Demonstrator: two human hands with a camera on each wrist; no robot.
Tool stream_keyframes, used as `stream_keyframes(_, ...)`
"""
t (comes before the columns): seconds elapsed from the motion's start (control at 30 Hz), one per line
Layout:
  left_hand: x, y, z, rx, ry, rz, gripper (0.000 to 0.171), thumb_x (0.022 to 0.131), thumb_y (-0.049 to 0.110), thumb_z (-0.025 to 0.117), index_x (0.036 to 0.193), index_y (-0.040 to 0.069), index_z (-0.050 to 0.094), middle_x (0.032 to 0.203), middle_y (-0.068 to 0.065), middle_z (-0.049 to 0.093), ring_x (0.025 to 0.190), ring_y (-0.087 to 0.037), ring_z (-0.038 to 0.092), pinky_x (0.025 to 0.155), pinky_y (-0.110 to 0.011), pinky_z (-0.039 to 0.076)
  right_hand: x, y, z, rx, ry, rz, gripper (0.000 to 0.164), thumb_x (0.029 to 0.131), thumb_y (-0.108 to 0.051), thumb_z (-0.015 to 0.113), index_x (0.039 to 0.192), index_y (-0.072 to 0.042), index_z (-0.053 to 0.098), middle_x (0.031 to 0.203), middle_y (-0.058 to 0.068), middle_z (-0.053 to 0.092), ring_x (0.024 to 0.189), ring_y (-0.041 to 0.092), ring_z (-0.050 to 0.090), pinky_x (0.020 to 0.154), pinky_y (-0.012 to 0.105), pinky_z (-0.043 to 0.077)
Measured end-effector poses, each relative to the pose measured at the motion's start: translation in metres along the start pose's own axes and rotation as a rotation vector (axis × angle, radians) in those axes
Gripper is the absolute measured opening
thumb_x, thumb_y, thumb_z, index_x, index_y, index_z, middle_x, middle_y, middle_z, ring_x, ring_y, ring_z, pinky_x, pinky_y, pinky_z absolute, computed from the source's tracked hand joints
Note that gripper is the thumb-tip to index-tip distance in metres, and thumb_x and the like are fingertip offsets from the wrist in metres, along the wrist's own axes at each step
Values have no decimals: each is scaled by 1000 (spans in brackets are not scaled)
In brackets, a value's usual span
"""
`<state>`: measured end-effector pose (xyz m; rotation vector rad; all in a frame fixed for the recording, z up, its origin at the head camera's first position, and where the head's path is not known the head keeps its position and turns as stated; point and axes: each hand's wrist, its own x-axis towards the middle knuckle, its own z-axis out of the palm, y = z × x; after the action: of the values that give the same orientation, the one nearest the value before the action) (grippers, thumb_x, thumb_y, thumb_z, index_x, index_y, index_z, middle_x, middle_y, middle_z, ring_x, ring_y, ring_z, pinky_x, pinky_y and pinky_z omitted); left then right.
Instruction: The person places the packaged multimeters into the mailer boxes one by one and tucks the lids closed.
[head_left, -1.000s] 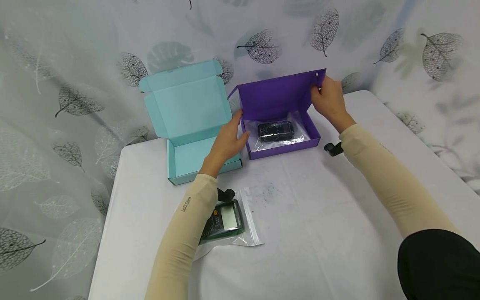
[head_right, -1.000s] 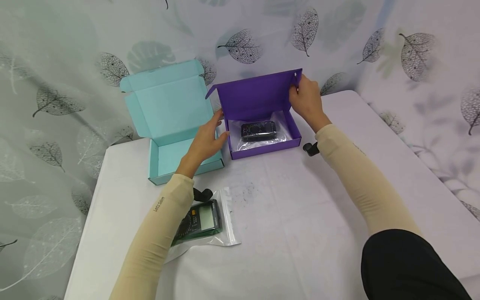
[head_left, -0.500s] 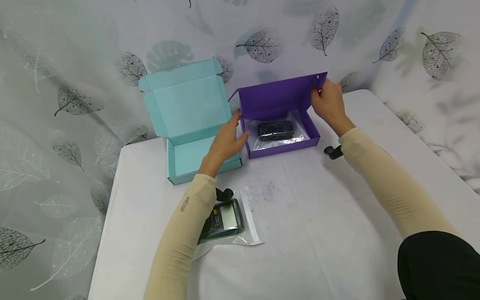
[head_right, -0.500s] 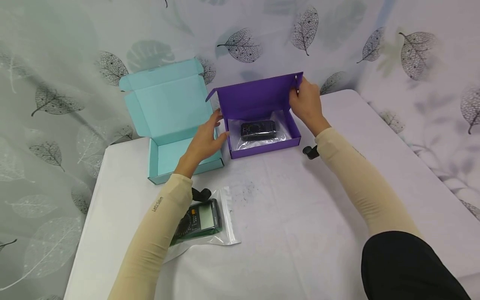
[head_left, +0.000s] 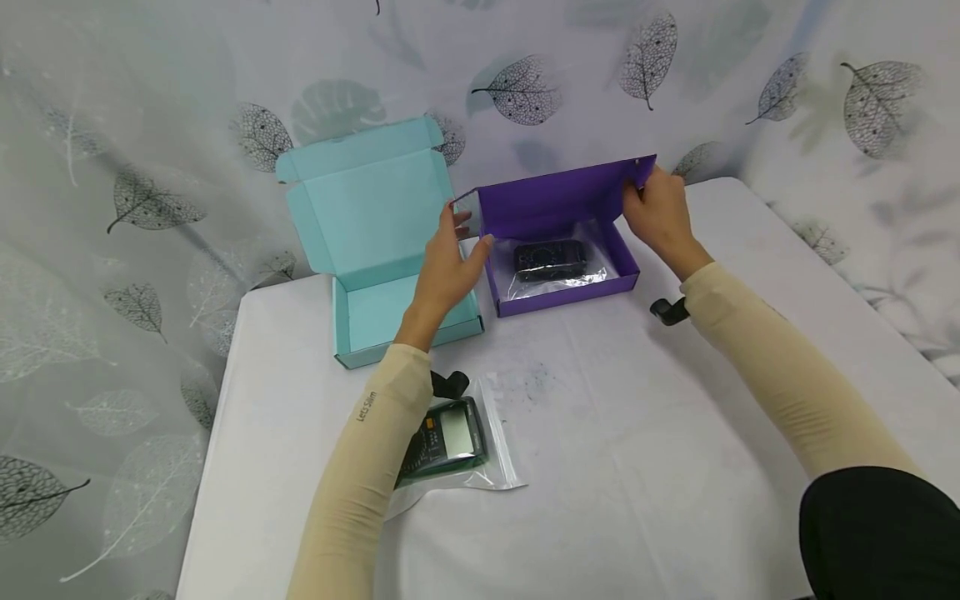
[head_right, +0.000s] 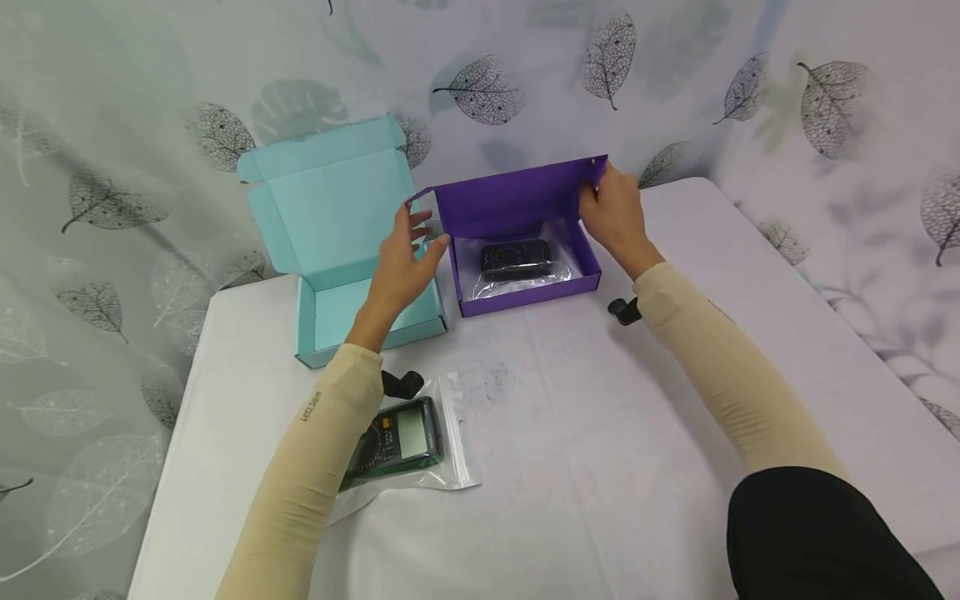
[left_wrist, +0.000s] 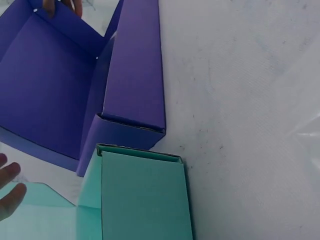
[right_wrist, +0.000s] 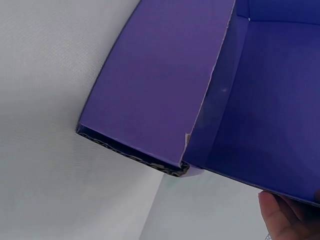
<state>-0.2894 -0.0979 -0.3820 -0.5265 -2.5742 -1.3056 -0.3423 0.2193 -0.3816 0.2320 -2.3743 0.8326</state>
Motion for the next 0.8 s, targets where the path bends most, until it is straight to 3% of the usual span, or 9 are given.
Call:
stream_keyframes(0.17,0,2,-3,-7,37,-34,86,90,49,53,150,17,0,142,3,37,121,-12,44,93,-31,40,-2,1,1,7,2,-6,25,91,-10,44,67,-3,41,58,9,42,48,23,38,42,36,25)
stream_keyframes(0.37,5,4,-4,36,93,103,76,90,47,55,150,23,16,139,1,41,119,-13,46,93,-28,39,-3,1,0,5,1,-8,27,90,-10,45,65,-4,40,57,8,42,44,18,36,40,34,25)
stream_keyframes(0.57,9,6,-5,72,135,236,53,93,37,56,140,16,43,138,4,44,123,-7,41,98,-24,33,-6,2,-2,6,-15,6,29,90,-9,46,62,-3,39,59,8,42,44,17,35,41,34,26)
stream_keyframes(0.8,11,7,-6,33,191,290,36,95,30,55,126,13,59,125,1,56,114,-7,49,95,-26,38,-9,5,-3,18,-8,-15,33,89,-7,46,58,-4,36,56,8,40,42,15,31,39,34,24)
